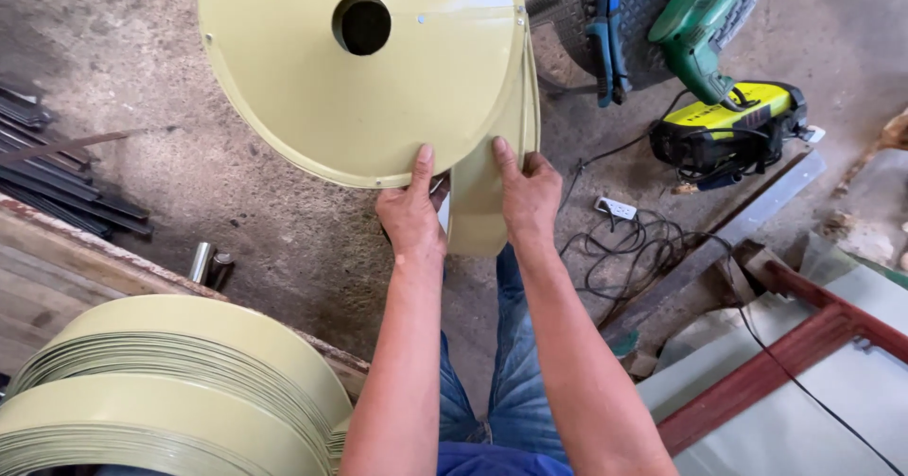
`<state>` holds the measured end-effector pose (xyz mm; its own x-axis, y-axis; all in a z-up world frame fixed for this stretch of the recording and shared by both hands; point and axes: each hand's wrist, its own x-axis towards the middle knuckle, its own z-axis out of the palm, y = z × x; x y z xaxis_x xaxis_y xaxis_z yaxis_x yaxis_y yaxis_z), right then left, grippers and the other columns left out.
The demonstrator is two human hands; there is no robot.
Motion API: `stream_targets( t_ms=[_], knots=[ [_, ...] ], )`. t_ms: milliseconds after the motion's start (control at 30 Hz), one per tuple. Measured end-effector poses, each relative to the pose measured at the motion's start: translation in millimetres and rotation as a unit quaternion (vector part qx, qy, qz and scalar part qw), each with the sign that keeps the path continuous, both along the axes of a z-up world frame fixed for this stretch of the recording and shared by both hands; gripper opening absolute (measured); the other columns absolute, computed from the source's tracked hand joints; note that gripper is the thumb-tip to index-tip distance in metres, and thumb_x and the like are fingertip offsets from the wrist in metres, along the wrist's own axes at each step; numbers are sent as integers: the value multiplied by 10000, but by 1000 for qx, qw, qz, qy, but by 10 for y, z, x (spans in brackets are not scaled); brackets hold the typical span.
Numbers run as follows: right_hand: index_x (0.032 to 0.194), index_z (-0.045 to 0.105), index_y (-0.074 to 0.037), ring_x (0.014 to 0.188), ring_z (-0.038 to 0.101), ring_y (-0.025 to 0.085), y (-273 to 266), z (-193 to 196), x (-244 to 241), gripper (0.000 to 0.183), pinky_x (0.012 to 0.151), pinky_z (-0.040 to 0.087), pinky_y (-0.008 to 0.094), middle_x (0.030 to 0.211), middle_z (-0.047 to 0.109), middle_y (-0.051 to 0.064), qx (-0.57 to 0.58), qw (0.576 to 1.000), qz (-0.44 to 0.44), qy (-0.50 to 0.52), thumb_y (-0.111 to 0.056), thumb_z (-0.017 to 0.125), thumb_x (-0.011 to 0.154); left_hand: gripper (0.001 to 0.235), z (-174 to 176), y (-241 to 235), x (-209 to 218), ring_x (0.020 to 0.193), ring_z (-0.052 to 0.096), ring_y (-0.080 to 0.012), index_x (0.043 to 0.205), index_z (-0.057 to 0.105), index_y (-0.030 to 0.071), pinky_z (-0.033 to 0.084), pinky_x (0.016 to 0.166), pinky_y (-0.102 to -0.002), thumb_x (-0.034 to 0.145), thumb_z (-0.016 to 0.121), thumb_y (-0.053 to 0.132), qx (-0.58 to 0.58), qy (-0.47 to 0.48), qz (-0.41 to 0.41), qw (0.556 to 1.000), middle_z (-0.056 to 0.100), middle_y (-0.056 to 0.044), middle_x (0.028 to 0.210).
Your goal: The person sits on the floor and assembles a sheet-metal fan housing, aligning a curved side panel against a round front disc. They use a hand riveter to fasten the panel to the disc, drill holes with a corded drill, and press the seam closed by hand while checking the fit.
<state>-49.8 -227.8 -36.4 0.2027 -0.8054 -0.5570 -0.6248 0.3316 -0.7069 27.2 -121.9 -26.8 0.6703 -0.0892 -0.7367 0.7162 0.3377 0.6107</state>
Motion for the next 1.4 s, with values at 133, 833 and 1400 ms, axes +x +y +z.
stream_targets(
  t_ms=[133,833,1400],
  knots=[
    [1009,699,1,757,631,185,-172,317,-13,430,713,531,366,865,668,96,-81,986,84,121,-382,831,863,315,-75,-31,-37,913,735,-245,1143,704,28,643,762,-404,882,799,176,-4,1,10,1000,740,-90,1068],
    [1514,539,-283,1006,497,314,-461,338,85,729,892,404,474,1055,471,117,-362,843,384,104,29,617,859,305,-176,-2,-44,865,758,-262,1137,697,-7,666,756,-415,900,788,164,-10,0,14,1000,752,-121,1034],
    [1508,553,-222,999,507,301,-131,553,-101,676,911,406,477,1043,485,117,-380,838,385,68,39,617,888,277,-164,-14,-47,820,756,-245,1099,716,-22,655,721,-384,889,798,139,-18,1,25,1000,758,-127,991]
  ],
)
